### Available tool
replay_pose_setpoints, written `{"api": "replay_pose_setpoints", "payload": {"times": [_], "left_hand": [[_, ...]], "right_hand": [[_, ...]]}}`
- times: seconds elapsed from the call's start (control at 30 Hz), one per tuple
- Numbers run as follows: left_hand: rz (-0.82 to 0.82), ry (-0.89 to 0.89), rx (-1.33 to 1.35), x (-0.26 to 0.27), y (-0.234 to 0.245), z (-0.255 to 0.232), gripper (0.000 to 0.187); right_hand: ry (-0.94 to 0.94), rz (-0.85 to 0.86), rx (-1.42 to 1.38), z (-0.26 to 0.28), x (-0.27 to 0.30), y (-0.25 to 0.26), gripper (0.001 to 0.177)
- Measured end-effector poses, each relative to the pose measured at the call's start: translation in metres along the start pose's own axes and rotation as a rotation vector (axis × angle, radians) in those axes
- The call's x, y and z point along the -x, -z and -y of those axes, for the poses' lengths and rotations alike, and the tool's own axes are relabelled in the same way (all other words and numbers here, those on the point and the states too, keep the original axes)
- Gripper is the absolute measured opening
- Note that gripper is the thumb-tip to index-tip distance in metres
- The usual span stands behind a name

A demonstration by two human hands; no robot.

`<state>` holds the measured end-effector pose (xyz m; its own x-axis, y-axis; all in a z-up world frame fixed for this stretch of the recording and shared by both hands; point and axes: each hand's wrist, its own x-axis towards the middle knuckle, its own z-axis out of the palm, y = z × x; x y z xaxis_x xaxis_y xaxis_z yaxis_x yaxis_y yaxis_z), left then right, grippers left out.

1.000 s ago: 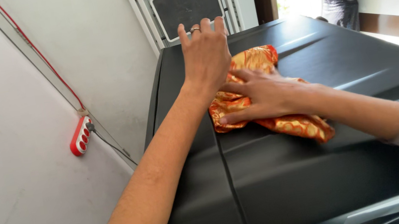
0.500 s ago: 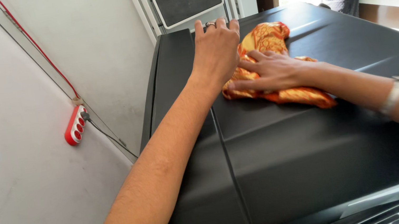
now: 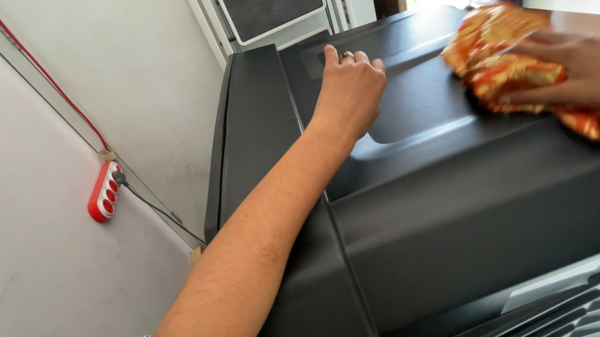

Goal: The person wipes the top, front panel, and side vents of a black and white air cooler with a bright orange cloth, then turns a dial on the front panel.

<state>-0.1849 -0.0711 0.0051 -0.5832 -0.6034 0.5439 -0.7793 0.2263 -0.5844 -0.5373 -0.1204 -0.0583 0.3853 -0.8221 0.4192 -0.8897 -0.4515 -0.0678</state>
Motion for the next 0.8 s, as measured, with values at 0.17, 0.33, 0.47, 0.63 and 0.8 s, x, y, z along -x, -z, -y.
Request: {"api": "replay_pose_setpoints", "payload": {"times": [0.17, 0.33, 0.47, 0.63, 0.8], "left_hand": [[0.017, 0.073, 0.058, 0.003, -0.014, 0.012, 0.019], [0.067, 0.113, 0.122, 0.008, -0.016, 0.019, 0.022], [0.014, 0.085, 0.110, 0.007, -0.015, 0.011, 0.032], [0.055, 0.040, 0.069, 0.010, -0.010, -0.002, 0.030], [0.057, 0.019, 0.072, 0.009, -0.010, -0.008, 0.026]], "right_hand": [[-0.091, 0.023, 0.296, 0.016, -0.027, -0.010, 0.100], [0.236, -0.085, 0.039, 0.132, 0.016, 0.009, 0.091], [0.484, -0.097, -0.110, 0.170, 0.077, 0.039, 0.080], [0.434, -0.273, 0.086, 0.081, 0.094, 0.012, 0.083], [-0.051, -0.211, -0.166, -0.018, 0.087, -0.011, 0.084]]}}
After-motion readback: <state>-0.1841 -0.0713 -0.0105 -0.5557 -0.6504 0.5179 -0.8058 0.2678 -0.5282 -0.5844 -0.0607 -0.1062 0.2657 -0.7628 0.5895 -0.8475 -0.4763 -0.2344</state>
